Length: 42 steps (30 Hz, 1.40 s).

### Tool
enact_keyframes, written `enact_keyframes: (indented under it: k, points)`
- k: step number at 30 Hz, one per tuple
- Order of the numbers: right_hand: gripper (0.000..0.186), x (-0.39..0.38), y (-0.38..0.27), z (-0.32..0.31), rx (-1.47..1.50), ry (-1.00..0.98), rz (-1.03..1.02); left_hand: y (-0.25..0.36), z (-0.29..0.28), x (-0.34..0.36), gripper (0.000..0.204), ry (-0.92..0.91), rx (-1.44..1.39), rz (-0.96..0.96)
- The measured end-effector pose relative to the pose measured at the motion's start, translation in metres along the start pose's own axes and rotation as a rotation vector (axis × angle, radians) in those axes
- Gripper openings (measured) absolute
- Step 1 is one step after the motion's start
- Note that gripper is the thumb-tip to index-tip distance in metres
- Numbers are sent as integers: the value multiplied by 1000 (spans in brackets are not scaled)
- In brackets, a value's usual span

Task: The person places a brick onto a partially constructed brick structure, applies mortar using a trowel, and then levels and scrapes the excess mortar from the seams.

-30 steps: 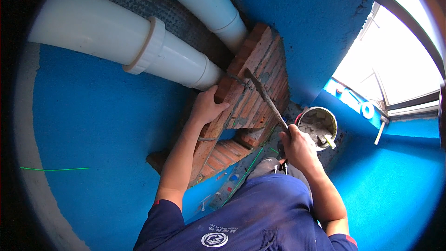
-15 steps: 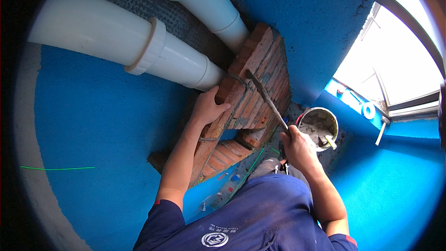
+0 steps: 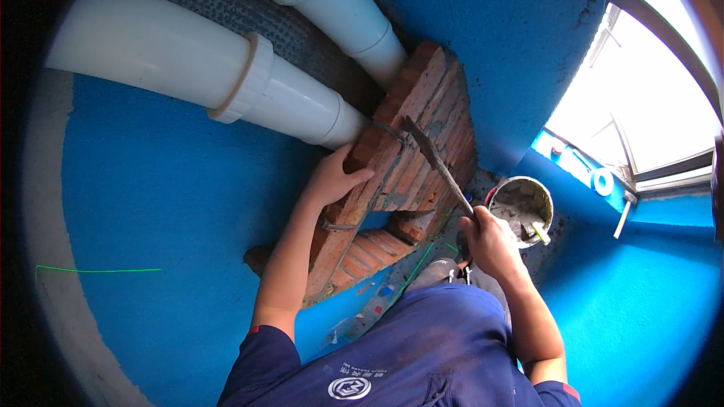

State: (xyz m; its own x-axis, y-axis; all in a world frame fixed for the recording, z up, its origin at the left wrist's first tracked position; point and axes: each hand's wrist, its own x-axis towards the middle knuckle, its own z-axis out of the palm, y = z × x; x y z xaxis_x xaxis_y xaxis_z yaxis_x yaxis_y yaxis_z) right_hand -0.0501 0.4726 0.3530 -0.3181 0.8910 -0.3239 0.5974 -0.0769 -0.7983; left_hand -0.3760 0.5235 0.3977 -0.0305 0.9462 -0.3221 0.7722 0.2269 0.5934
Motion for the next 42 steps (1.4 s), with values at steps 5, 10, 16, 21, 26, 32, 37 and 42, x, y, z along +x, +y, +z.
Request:
enact_keyframes:
  k: [5, 10, 16, 21, 26, 32, 37, 42]
  points:
    - [27, -5, 12, 1, 1, -7, 8, 18, -9, -16, 71, -78, 195, -161]
    - [27, -3, 26, 10, -25, -17, -14, 37, -18, -1, 67, 134, 190, -2]
    - [27, 6, 27, 24, -29, -6, -18, 84, 0, 85, 77, 158, 551, 11]
    - [26, -2, 16, 42, -61, -17, 8, 79, 11, 117, 64, 100, 674, -27]
    - [24, -17, 18, 61, -74, -18, 2, 69, 14, 126, 57, 135, 680, 29]
    - [26, -30, 33, 54, 35, -159, 13, 71, 14, 131, 57, 88, 679, -28]
    - [34, -29, 49, 26, 357, -261, 191, 65, 10, 132, 59, 86, 636, -12]
    - [31, 19, 57, 30, 470, 133, 72, 66, 8, 144, 71, 78, 544, 28]
